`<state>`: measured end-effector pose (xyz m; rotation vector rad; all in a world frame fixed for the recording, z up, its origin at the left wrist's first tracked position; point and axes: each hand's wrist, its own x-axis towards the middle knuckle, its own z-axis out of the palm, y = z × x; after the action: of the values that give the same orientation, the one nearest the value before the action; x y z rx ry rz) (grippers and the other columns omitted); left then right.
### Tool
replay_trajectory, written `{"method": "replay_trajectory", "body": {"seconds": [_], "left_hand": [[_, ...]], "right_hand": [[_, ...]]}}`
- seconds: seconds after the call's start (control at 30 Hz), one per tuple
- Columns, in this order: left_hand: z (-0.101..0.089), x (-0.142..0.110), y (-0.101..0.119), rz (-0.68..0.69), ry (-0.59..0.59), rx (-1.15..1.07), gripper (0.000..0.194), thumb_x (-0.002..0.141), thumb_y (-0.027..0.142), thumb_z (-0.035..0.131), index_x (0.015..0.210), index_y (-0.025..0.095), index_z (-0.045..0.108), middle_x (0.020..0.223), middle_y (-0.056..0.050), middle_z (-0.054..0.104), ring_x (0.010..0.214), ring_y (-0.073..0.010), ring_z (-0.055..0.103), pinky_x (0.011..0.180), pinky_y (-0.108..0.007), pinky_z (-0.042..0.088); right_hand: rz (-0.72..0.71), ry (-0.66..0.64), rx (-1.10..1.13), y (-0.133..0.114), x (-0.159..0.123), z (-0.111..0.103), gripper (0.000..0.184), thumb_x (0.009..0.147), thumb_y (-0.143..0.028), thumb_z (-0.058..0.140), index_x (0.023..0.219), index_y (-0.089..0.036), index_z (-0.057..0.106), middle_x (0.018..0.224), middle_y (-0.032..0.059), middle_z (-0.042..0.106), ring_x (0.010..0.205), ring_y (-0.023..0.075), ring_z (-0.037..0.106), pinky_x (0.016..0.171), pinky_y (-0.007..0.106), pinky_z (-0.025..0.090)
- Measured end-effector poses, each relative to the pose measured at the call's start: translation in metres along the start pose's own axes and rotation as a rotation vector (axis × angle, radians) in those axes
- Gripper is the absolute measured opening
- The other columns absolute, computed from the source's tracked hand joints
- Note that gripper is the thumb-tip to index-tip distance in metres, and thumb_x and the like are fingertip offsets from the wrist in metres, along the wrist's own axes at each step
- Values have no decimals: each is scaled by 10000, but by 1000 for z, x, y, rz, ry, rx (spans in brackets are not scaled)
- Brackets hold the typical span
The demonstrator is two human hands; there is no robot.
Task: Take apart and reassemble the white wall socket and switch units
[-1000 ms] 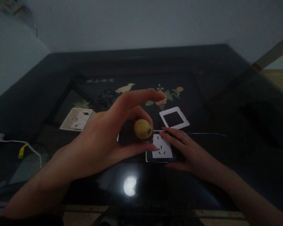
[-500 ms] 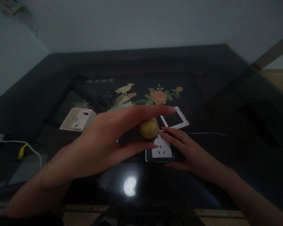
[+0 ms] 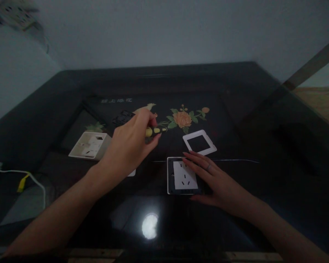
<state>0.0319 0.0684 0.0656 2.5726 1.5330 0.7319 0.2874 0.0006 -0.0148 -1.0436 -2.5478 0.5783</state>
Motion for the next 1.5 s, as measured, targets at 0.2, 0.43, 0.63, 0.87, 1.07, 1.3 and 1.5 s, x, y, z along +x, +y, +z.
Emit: {"method": "replay_trajectory", "body": {"seconds": [0.2, 0.43, 0.63, 0.87, 1.07, 1.3, 1.5], "left_hand": [[21, 0, -3, -12, -148, 148, 197, 887, 132, 553, 1063, 179, 479, 1083, -88, 610, 943, -240, 652, 720, -322, 526], [39, -4, -1, -15, -279, 229, 226, 925, 168, 531, 1149, 156, 497, 1164, -118, 597, 946, -260, 663, 687, -330, 531], [50, -7, -1, 47, -378, 237, 265, 934, 167, 531, 1197, 184, 508, 1118, -93, 634, 903, -237, 677, 683, -306, 534], [65, -10, -2, 127, -415, 171, 263, 935, 185, 558, 1195, 175, 521, 1094, -84, 647, 1017, -250, 647, 799, -343, 548], [66, -9, -1, 137, -423, 157, 275, 939, 219, 568, 1206, 170, 527, 1088, -81, 659, 1032, -246, 647, 828, -344, 549], [55, -5, -2, 157, -411, 157, 238, 968, 228, 511, 1200, 195, 551, 1147, -83, 660, 1030, -244, 658, 818, -342, 550], [31, -2, -1, 271, -435, 55, 261, 975, 213, 502, 1225, 175, 567, 1157, -83, 660, 1062, -242, 639, 916, -382, 521]], "right_hand": [[-71, -13, -65, 0, -2, -1, 741, 825, -275, 701, 1477, -175, 363, 1539, 160, 390, 1457, 288, 292, 1089, 496, 432], [-134, 30, -127, 0, -2, -2, 664, 827, -291, 693, 1425, -136, 450, 1495, 192, 448, 1417, 300, 375, 1072, 497, 450], [-179, 77, -178, 1, -2, -2, 629, 839, -357, 687, 1390, -120, 498, 1459, 194, 496, 1394, 299, 414, 1097, 517, 411], [-273, 161, -261, 2, -1, -3, 534, 913, -415, 591, 1345, -105, 543, 1379, 183, 579, 1325, 290, 506, 1092, 518, 421], [-299, 193, -320, 2, 1, -4, 493, 928, -427, 569, 1305, -111, 582, 1328, 156, 627, 1292, 271, 540, 1045, 434, 497], [-292, 201, -285, 5, 0, -2, 438, 948, -283, 557, 1353, -116, 541, 1349, 149, 612, 1310, 271, 522, 1031, 459, 508], [-284, 188, -294, 3, 1, -7, 409, 973, -89, 408, 1360, -143, 530, 1343, 110, 624, 1297, 220, 539, 1026, 396, 519]]}}
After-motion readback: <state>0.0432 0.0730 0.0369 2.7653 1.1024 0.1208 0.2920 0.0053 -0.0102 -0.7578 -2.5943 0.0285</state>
